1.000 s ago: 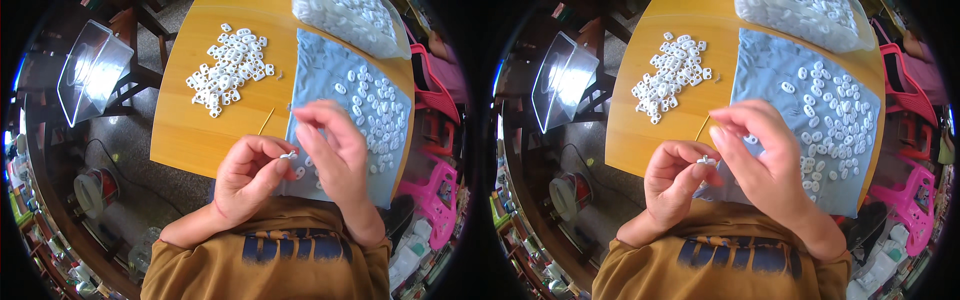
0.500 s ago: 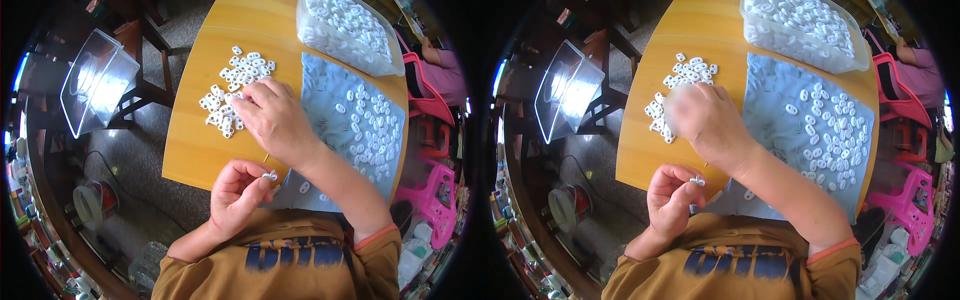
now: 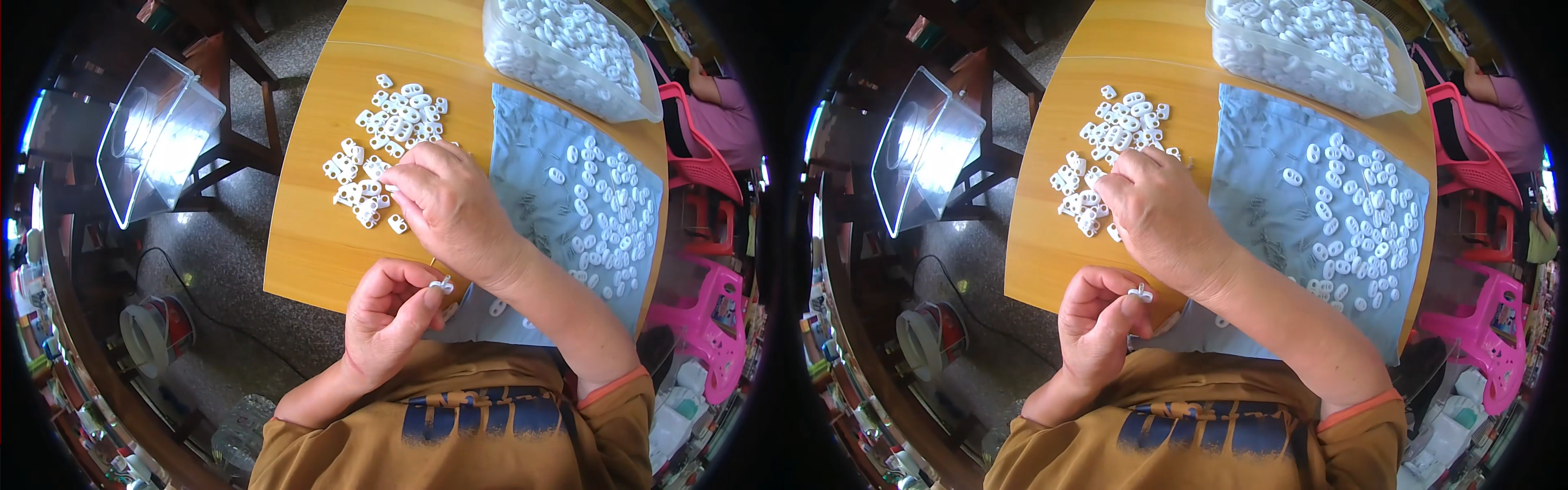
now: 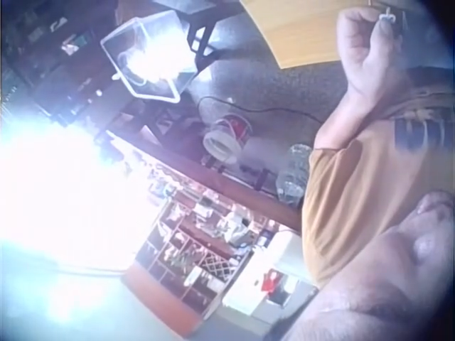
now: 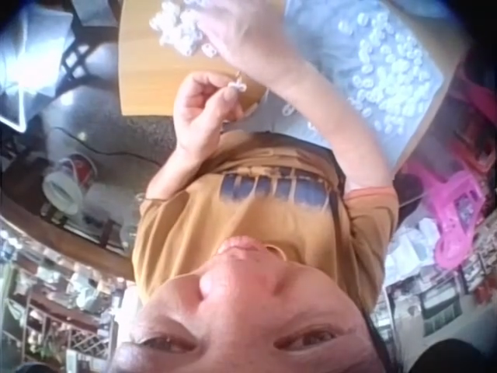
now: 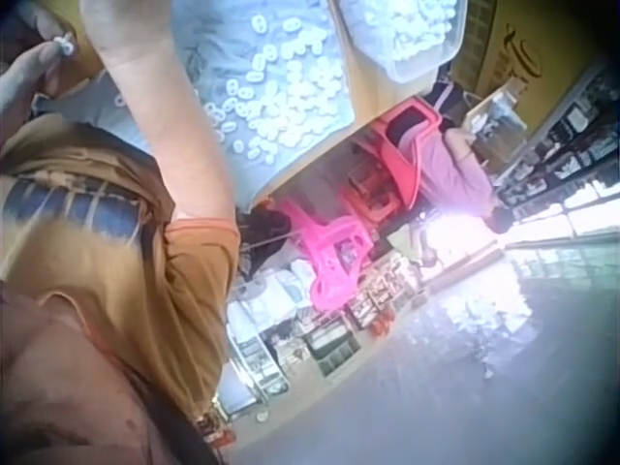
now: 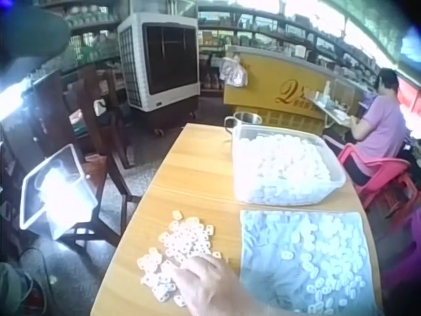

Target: Assembling small white plastic components by inserting metal pins into them using a needle tool.

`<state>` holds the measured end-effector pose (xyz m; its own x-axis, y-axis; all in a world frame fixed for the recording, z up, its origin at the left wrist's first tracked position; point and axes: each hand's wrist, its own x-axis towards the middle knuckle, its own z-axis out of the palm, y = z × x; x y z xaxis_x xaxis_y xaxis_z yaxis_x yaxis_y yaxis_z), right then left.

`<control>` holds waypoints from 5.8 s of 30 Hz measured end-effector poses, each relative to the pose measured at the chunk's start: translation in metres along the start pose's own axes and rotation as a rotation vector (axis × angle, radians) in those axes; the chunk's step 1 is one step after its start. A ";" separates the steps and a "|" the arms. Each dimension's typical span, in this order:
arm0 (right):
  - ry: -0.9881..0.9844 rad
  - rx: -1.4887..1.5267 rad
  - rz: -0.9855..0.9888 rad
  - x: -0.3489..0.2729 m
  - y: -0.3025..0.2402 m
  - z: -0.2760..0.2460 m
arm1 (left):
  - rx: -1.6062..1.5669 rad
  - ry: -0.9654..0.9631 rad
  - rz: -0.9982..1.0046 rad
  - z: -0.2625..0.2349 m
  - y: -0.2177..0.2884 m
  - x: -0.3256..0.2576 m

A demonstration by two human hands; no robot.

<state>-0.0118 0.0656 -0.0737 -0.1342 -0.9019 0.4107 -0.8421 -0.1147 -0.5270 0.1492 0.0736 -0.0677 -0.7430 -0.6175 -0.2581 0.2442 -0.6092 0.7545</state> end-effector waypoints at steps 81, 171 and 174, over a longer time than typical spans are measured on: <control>-0.035 0.888 0.482 -0.100 -0.025 -0.088 | 0.065 -0.078 -0.103 0.029 -0.013 0.001; 0.026 0.880 0.180 -0.116 -0.032 -0.069 | 0.279 -0.242 0.511 0.017 -0.052 -0.026; 0.046 0.836 0.161 -0.117 -0.033 -0.064 | 0.217 -0.248 0.517 0.017 -0.055 -0.028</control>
<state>-0.0017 0.2016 -0.0574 -0.2554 -0.9177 0.3044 -0.1513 -0.2730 -0.9500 0.1456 0.1330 -0.0919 -0.6916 -0.6559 0.3024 0.4985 -0.1305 0.8570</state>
